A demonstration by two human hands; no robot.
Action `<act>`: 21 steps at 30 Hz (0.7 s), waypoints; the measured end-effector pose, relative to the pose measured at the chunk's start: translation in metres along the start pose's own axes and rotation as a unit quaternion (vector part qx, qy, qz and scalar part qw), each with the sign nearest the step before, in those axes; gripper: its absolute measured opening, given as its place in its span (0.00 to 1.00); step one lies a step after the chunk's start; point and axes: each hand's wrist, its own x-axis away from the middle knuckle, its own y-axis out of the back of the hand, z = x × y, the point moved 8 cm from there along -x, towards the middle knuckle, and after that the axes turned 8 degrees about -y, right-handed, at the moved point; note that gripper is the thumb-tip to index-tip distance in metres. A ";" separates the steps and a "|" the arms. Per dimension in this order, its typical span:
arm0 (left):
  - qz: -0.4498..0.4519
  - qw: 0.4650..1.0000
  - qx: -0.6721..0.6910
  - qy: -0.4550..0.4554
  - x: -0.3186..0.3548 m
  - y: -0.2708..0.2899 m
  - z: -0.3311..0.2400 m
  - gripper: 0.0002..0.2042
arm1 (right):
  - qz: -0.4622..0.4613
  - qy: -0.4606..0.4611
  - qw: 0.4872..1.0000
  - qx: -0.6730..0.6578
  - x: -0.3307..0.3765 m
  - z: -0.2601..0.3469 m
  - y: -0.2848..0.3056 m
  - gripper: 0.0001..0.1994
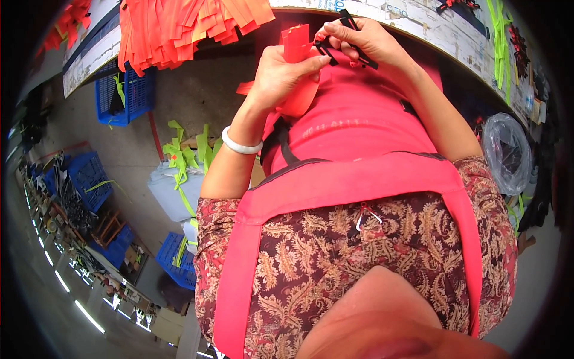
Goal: Bundling and fastening red fabric strips with plastic ties at a manufacturing workbench.
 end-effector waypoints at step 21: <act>-0.031 0.995 0.050 -0.076 0.009 0.006 -0.027 0.08 | 0.047 0.088 0.993 0.057 0.033 0.028 -0.035 0.12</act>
